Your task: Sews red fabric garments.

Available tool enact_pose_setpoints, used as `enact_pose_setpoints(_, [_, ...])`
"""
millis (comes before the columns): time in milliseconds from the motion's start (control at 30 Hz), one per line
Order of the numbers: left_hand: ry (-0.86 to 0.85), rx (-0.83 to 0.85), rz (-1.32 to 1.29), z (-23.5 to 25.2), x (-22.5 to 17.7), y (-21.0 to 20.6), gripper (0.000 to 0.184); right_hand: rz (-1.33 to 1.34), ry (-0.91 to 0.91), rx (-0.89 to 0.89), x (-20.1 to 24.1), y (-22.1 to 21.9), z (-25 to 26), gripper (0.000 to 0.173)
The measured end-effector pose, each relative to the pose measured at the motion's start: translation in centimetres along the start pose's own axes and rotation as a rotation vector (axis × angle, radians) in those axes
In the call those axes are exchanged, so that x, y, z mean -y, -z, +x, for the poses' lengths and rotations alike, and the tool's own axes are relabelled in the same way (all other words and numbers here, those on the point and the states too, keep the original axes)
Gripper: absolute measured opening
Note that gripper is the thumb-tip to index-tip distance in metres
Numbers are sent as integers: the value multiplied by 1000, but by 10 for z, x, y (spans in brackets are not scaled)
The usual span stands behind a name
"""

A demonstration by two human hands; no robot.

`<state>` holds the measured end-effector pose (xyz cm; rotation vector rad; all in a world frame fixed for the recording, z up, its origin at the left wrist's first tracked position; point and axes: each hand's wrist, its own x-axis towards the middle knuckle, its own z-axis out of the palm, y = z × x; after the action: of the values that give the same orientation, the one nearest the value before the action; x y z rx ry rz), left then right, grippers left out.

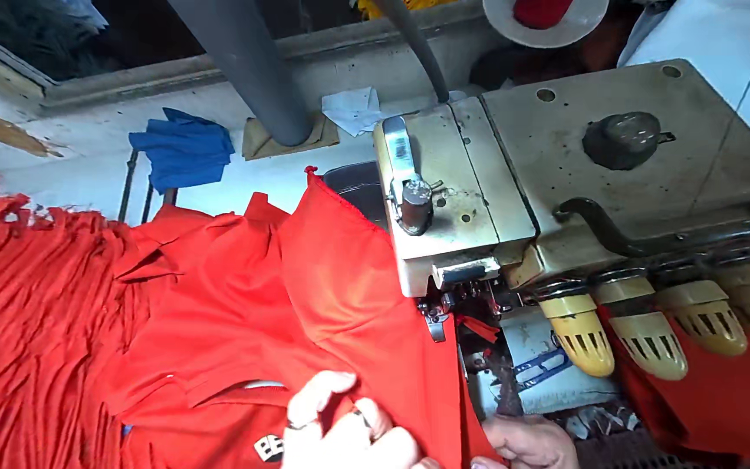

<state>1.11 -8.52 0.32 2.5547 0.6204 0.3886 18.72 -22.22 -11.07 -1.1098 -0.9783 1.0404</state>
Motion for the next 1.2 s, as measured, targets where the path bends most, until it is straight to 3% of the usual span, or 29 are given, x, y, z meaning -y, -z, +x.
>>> enact_pose_setpoints(233, [-17,-117,255,30,2,-31,15,-143,125,-116,4,-10,32,14])
enact_pose_setpoints(433, [122,-212,98,43,14,-36,15,-200,119,-206,7,-19,42,26])
enact_pose_setpoints(733, [116,-127,-8,35,21,-23,15,-4,6,-82,16,2,36,3])
enact_pose_setpoints(967, [105,-139,-26,27,28,-20,16,35,-33,-24,19,4,31,4])
enact_pose_setpoints(1200, [49,-80,-30,13,5,-16,15,80,-23,-47,18,0,26,21])
